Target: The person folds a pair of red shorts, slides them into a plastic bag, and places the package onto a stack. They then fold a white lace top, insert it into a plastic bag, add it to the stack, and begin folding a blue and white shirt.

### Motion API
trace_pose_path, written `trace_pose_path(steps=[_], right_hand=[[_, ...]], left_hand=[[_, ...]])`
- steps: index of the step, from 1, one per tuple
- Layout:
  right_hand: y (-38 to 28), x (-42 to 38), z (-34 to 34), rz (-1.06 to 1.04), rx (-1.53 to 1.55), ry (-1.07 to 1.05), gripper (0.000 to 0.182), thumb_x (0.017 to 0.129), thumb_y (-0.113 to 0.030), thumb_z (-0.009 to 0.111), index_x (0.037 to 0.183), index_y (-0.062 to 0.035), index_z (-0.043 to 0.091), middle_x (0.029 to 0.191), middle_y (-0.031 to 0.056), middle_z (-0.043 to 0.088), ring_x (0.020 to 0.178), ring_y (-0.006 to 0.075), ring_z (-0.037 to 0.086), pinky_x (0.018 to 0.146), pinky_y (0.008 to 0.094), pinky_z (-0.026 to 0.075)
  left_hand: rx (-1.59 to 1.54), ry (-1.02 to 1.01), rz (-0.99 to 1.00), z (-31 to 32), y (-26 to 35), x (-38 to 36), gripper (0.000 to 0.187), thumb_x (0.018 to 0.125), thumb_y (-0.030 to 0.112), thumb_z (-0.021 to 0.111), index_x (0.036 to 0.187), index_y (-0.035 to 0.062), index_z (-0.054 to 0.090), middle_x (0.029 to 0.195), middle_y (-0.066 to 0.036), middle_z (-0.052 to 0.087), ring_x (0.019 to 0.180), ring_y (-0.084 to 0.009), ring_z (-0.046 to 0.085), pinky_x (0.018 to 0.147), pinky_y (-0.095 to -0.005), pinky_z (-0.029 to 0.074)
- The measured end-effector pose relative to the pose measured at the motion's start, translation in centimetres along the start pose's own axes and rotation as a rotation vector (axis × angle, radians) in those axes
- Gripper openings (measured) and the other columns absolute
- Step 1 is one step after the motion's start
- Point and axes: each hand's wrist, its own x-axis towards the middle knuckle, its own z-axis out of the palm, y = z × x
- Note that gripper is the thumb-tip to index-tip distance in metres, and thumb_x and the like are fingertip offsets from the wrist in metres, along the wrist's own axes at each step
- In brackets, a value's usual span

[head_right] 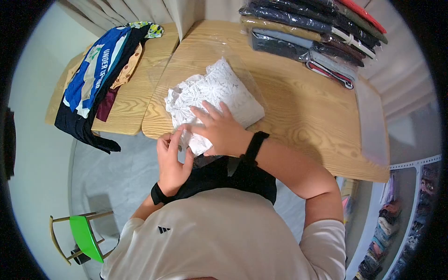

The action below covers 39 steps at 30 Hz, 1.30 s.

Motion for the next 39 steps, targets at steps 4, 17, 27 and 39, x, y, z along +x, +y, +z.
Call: trace_pose_path(steps=[4, 17, 27, 39], right_hand=[[0.3, 1.6, 1.6, 0.18, 0.054, 0.056, 0.062, 0.075, -0.035, 0.068, 0.131, -0.0257, 0.044, 0.142, 0.017, 0.03, 0.13, 0.0431, 0.024, 0.096, 0.0663, 0.024], [3.6, 5.2, 1.0, 0.271, 0.349, 0.088, 0.051, 0.087, -0.039, 0.053, 0.131, -0.0145, 0.046, 0.138, 0.0279, 0.031, 0.133, 0.0414, 0.022, 0.106, 0.0539, 0.02], [6.7, 0.0, 2.4, 0.952, 0.694, 0.56, 0.06, 0.087, -0.024, 0.057, 0.132, 0.0065, 0.034, 0.131, 0.0235, 0.044, 0.123, 0.0299, 0.042, 0.101, 0.0376, 0.033], [6.3, -0.1, 2.9, 0.898, 2.029, 0.339, 0.039, 0.09, -0.02, 0.056, 0.123, -0.0003, 0.048, 0.115, 0.0119, 0.059, 0.099, 0.0215, 0.059, 0.086, 0.036, 0.048]], left_hand=[[-0.053, -0.096, -0.139, 0.1, -0.3, 0.2, 0.056, 0.076, -0.002, 0.055, 0.13, 0.0089, 0.045, 0.084, -0.014, 0.055, 0.075, -0.0294, 0.055, 0.067, -0.0376, 0.046], [-0.266, 0.137, -0.042, 0.3, 0.1, 1.2, 0.057, 0.073, -0.009, 0.054, 0.129, 0.0028, 0.044, 0.067, -0.004, 0.046, 0.057, -0.0121, 0.046, 0.056, -0.0241, 0.042], [-0.225, 0.073, -0.021, 0.9, -0.6, 0.6, 0.059, 0.075, -0.007, 0.055, 0.131, 0.0043, 0.042, 0.066, -0.003, 0.045, 0.057, -0.0111, 0.045, 0.053, -0.024, 0.041], [-0.255, -0.006, -0.052, 0.7, -0.8, 0.6, 0.062, 0.076, -0.005, 0.055, 0.135, 0.0028, 0.037, 0.064, -0.006, 0.045, 0.056, -0.016, 0.047, 0.055, -0.0273, 0.043]])
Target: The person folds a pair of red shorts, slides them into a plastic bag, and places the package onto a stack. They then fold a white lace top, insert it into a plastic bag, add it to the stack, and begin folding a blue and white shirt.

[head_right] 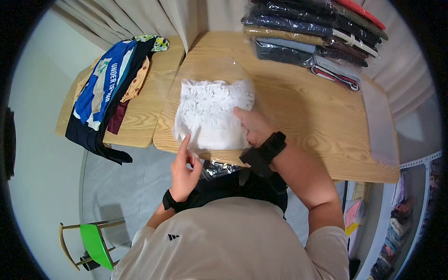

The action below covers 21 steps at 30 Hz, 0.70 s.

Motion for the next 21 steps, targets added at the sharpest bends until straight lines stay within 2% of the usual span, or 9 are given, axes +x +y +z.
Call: trace_pose_path(steps=[2, 3, 5, 9, 12, 14, 15, 20, 21], right_hand=[[0.4, -1.2, 1.5, -0.048, 0.206, 0.236, 0.045, 0.085, -0.014, 0.059, 0.125, 0.0035, 0.046, 0.115, 0.0176, 0.058, 0.101, 0.0267, 0.059, 0.087, 0.0374, 0.047], [0.8, -2.1, 1.8, -0.047, 0.206, 0.239, 0.045, 0.085, -0.014, 0.059, 0.125, 0.0035, 0.046, 0.115, 0.0176, 0.058, 0.101, 0.0267, 0.059, 0.087, 0.0374, 0.047], [2.1, -3.9, 2.4, -0.549, -1.344, 0.412, 0.053, 0.078, -0.006, 0.059, 0.126, 0.0078, 0.042, 0.112, 0.0236, 0.058, 0.102, 0.0321, 0.058, 0.086, 0.0374, 0.047], [4.2, -2.8, 2.7, -0.632, -1.203, 0.444, 0.057, 0.072, -0.002, 0.058, 0.124, 0.0116, 0.04, 0.108, 0.0269, 0.059, 0.104, 0.0356, 0.057, 0.086, 0.0367, 0.046], [4.3, -1.8, 3.3, -0.744, -1.115, 0.478, 0.054, 0.073, -0.002, 0.058, 0.123, 0.0119, 0.042, 0.106, 0.0249, 0.061, 0.101, 0.0312, 0.059, 0.088, 0.0356, 0.045], [3.7, -1.2, 3.8, -0.598, -1.017, 0.36, 0.051, 0.081, -0.011, 0.058, 0.124, 0.0119, 0.041, 0.108, 0.0215, 0.061, 0.101, 0.0266, 0.059, 0.089, 0.0339, 0.045], [3.3, -1.0, 3.7, -0.605, -1.016, 0.367, 0.051, 0.081, -0.011, 0.058, 0.124, 0.0119, 0.041, 0.108, 0.0215, 0.061, 0.101, 0.0266, 0.059, 0.089, 0.0339, 0.045], [0.4, -0.2, 3.4, 0.081, -0.274, -0.274, 0.046, 0.092, -0.035, 0.05, 0.112, 0.0061, 0.055, 0.096, 0.0178, 0.063, 0.092, 0.0257, 0.061, 0.082, 0.0329, 0.049], [-0.6, -0.9, 3.9, 0.08, -0.277, -0.278, 0.046, 0.092, -0.035, 0.05, 0.112, 0.0061, 0.055, 0.096, 0.0178, 0.063, 0.092, 0.0257, 0.061, 0.082, 0.0329, 0.049]], left_hand=[[-0.027, -0.014, 0.027, 0.2, 0.1, -0.1, 0.064, 0.075, -0.006, 0.055, 0.136, 0.0033, 0.036, 0.064, -0.006, 0.045, 0.055, -0.0151, 0.047, 0.055, -0.0262, 0.043], [-0.057, -0.053, 0.041, 0.2, 0.3, -0.2, 0.065, 0.075, -0.007, 0.055, 0.136, 0.0023, 0.035, 0.065, -0.004, 0.044, 0.057, -0.013, 0.046, 0.056, -0.0249, 0.044], [-0.088, -0.093, 0.058, 0.4, 0.4, -0.3, 0.066, 0.074, -0.008, 0.054, 0.136, 0.0013, 0.035, 0.066, -0.003, 0.043, 0.059, -0.0109, 0.046, 0.056, -0.0237, 0.044], [-0.157, -0.126, 0.059, 1.0, 0.2, -0.3, 0.067, 0.074, -0.009, 0.054, 0.137, 0.0012, 0.034, 0.065, -0.003, 0.042, 0.059, -0.011, 0.046, 0.057, -0.0233, 0.044], [-0.228, -0.091, 0.067, 0.9, -0.3, -0.6, 0.066, 0.074, -0.009, 0.055, 0.136, 0.0008, 0.035, 0.066, -0.002, 0.042, 0.059, -0.0105, 0.046, 0.056, -0.0223, 0.043], [-0.271, -0.066, 0.081, 0.9, -0.7, -0.9, 0.065, 0.074, -0.008, 0.055, 0.135, 0.0003, 0.035, 0.066, -0.002, 0.041, 0.061, -0.0098, 0.046, 0.056, -0.0219, 0.043], [-0.277, -0.021, 0.098, 1.0, -0.8, -0.9, 0.063, 0.074, -0.008, 0.055, 0.134, -0.0004, 0.036, 0.067, -0.001, 0.041, 0.061, -0.0093, 0.045, 0.057, -0.0218, 0.042], [-0.213, 0.046, 0.054, 0.4, -0.4, -0.6, 0.058, 0.076, -0.007, 0.055, 0.131, -0.0015, 0.039, 0.067, -0.001, 0.042, 0.061, -0.0086, 0.043, 0.059, -0.0219, 0.041], [-0.212, 0.097, 0.061, 0.4, -0.3, -0.6, 0.057, 0.076, -0.007, 0.055, 0.13, -0.0013, 0.04, 0.067, -0.001, 0.043, 0.06, -0.0089, 0.042, 0.059, -0.022, 0.041]])
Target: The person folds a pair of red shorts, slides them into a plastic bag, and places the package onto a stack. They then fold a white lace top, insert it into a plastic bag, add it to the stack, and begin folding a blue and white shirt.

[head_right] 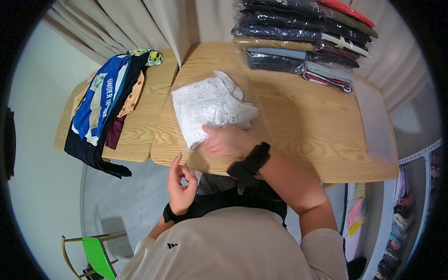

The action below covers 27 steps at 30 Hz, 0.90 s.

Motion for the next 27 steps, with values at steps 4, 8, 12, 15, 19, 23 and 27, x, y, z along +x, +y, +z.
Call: trace_pose_path(steps=[4, 8, 12, 15, 19, 23, 27], right_hand=[[-2.5, -2.0, 1.3, 0.049, -0.655, 0.256, 0.036, 0.091, -0.027, 0.05, 0.083, 0.0044, 0.063, 0.098, 0.0234, 0.061, 0.096, 0.0242, 0.06, 0.081, 0.031, 0.048], [-0.9, 1.5, -0.3, -0.733, -1.374, 0.634, 0.025, 0.087, -0.012, 0.049, 0.107, -0.0005, 0.057, 0.123, 0.0173, 0.051, 0.112, 0.0281, 0.048, 0.093, 0.0431, 0.038], [-2.6, 6.0, -2.3, -0.733, -1.628, 0.719, 0.038, 0.084, -0.013, 0.043, 0.119, -0.0012, 0.053, 0.134, 0.0157, 0.045, 0.128, 0.0287, 0.037, 0.102, 0.0495, 0.027], [-5.4, 8.2, -2.2, -0.48, -1.674, 0.712, 0.042, 0.087, -0.013, 0.041, 0.128, -0.0048, 0.045, 0.141, 0.0119, 0.036, 0.133, 0.0277, 0.027, 0.106, 0.0509, 0.02], [-7.4, 8.7, -2.7, -0.244, -1.556, 0.645, 0.053, 0.091, -0.029, 0.04, 0.139, -0.0074, 0.031, 0.148, 0.0095, 0.024, 0.138, 0.0298, 0.017, 0.11, 0.0508, 0.012], [-6.4, 11.1, -5.1, 0.011, -1.122, 0.816, 0.07, 0.089, -0.05, 0.038, 0.141, -0.0043, 0.025, 0.151, 0.0113, 0.015, 0.139, 0.0324, 0.011, 0.11, 0.0511, 0.009], [-5.7, 11.6, -6.7, -0.143, -0.969, 0.896, 0.073, 0.088, -0.051, 0.039, 0.141, -0.0023, 0.025, 0.149, 0.0169, 0.016, 0.138, 0.0361, 0.012, 0.11, 0.0531, 0.009]], left_hand=[[-0.016, 0.056, -0.027, -0.2, -0.2, -0.3, 0.058, 0.078, -0.01, 0.055, 0.132, 0.0001, 0.036, 0.074, -0.001, 0.045, 0.066, -0.0076, 0.043, 0.063, -0.0205, 0.04], [-0.014, 0.027, 0.006, 0.4, 0.4, 0.1, 0.057, 0.078, -0.01, 0.056, 0.131, -0.0002, 0.037, 0.074, -0.001, 0.046, 0.066, -0.0077, 0.043, 0.063, -0.0206, 0.041], [-0.015, 0.071, 0.037, 1.0, 0.4, 0.2, 0.054, 0.077, -0.006, 0.059, 0.128, -0.0019, 0.041, 0.066, -0.002, 0.046, 0.06, -0.0099, 0.044, 0.059, -0.0227, 0.041], [0.005, 0.035, 0.03, 1.1, 0.6, 0.1, 0.057, 0.077, -0.008, 0.057, 0.13, -0.0016, 0.037, 0.07, -0.002, 0.046, 0.063, -0.0094, 0.045, 0.061, -0.0217, 0.041], [-0.029, -0.014, 0.028, 1.1, 0.7, 0.4, 0.058, 0.077, -0.009, 0.055, 0.132, -0.0004, 0.036, 0.071, -0.001, 0.046, 0.066, -0.0085, 0.045, 0.063, -0.0204, 0.041], [-0.042, -0.02, -0.007, 1.2, 1.1, 0.6, 0.058, 0.077, -0.008, 0.055, 0.131, -0.0001, 0.038, 0.07, -0.002, 0.045, 0.065, -0.0087, 0.045, 0.061, -0.021, 0.041], [0.018, -0.041, -0.005, 1.1, 1.2, 0.8, 0.059, 0.075, -0.007, 0.056, 0.131, -0.0009, 0.038, 0.068, -0.005, 0.045, 0.061, -0.0128, 0.046, 0.059, -0.0236, 0.043]])
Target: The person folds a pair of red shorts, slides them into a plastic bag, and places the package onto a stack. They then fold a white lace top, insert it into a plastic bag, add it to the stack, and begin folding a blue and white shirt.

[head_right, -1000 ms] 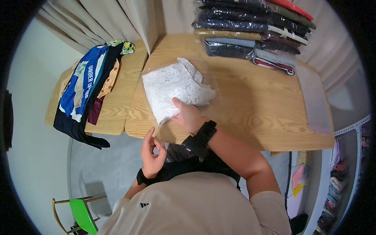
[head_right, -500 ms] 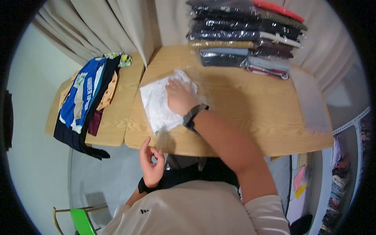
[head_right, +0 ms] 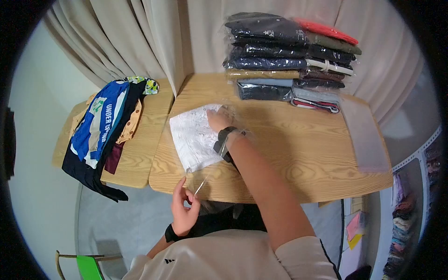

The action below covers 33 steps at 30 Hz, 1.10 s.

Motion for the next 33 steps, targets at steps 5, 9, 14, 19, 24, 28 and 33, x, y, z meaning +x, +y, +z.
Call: trace_pose_path(steps=[5, 9, 14, 19, 24, 28, 33], right_hand=[[-0.8, -8.4, -1.7, -0.374, -0.347, 0.041, 0.071, 0.084, -0.047, 0.05, 0.139, -0.006, 0.03, 0.144, 0.0222, 0.024, 0.135, 0.0392, 0.018, 0.106, 0.058, 0.016], [-0.4, -15.8, -2.2, -0.576, -0.45, 0.033, 0.058, 0.084, -0.029, 0.052, 0.139, -0.0191, 0.034, 0.144, 0.0221, 0.024, 0.133, 0.043, 0.02, 0.098, 0.0671, 0.021], [0.7, -14.1, -1.4, -0.474, -0.436, -0.035, 0.06, 0.082, -0.007, 0.048, 0.138, -0.0251, 0.034, 0.145, 0.0202, 0.021, 0.134, 0.0425, 0.017, 0.095, 0.0689, 0.025], [-0.5, -11.7, -2.4, -0.401, -0.424, -0.116, 0.067, 0.082, 0.003, 0.043, 0.14, -0.0276, 0.03, 0.149, 0.0185, 0.012, 0.136, 0.0423, 0.013, 0.098, 0.0689, 0.023], [-1.5, -10.5, -1.8, -0.293, -0.425, -0.142, 0.061, 0.086, -0.001, 0.038, 0.14, -0.0285, 0.03, 0.15, 0.0172, 0.012, 0.137, 0.0408, 0.01, 0.1, 0.0675, 0.021], [-0.5, -10.5, -0.2, -0.372, -0.48, -0.012, 0.057, 0.087, -0.014, 0.045, 0.141, -0.0207, 0.029, 0.148, 0.0185, 0.017, 0.136, 0.0404, 0.015, 0.1, 0.0662, 0.022], [0.0, -20.9, -5.1, -0.959, -0.338, -0.46, 0.056, 0.082, -0.031, 0.062, 0.129, -0.0044, 0.045, 0.131, 0.024, 0.043, 0.121, 0.0353, 0.044, 0.098, 0.047, 0.036]], left_hand=[[0.068, 0.018, 0.011, -0.3, -0.1, 0.3, 0.056, 0.076, -0.005, 0.058, 0.129, -0.0004, 0.041, 0.066, -0.006, 0.045, 0.057, -0.0139, 0.047, 0.054, -0.0246, 0.043], [0.105, -0.024, -0.042, -0.8, -0.5, -0.1, 0.053, 0.076, -0.003, 0.059, 0.127, 0.0004, 0.044, 0.066, -0.006, 0.047, 0.055, -0.0154, 0.048, 0.051, -0.0259, 0.044], [0.137, -0.065, 0.008, -1.1, -0.6, -0.3, 0.052, 0.076, -0.003, 0.059, 0.126, 0.0012, 0.045, 0.066, -0.007, 0.049, 0.055, -0.0166, 0.051, 0.052, -0.0266, 0.046], [0.128, -0.086, -0.02, -1.8, -0.9, -0.7, 0.053, 0.073, -0.004, 0.058, 0.125, 0.0017, 0.047, 0.065, -0.008, 0.05, 0.056, -0.0185, 0.052, 0.053, -0.0272, 0.046], [0.124, -0.093, -0.016, -1.7, -1.3, -0.8, 0.053, 0.074, -0.004, 0.058, 0.125, 0.0022, 0.047, 0.064, -0.008, 0.05, 0.055, -0.0188, 0.051, 0.053, -0.027, 0.046], [0.134, -0.087, -0.026, -2.0, -1.4, -0.9, 0.051, 0.075, -0.003, 0.058, 0.124, 0.0031, 0.048, 0.064, -0.006, 0.049, 0.056, -0.0163, 0.049, 0.055, -0.0266, 0.045], [0.077, -0.111, -0.043, -6.5, -3.3, -1.4, 0.054, 0.074, -0.001, 0.06, 0.126, 0.0034, 0.048, 0.066, -0.004, 0.048, 0.059, -0.0136, 0.047, 0.057, -0.0262, 0.044]])
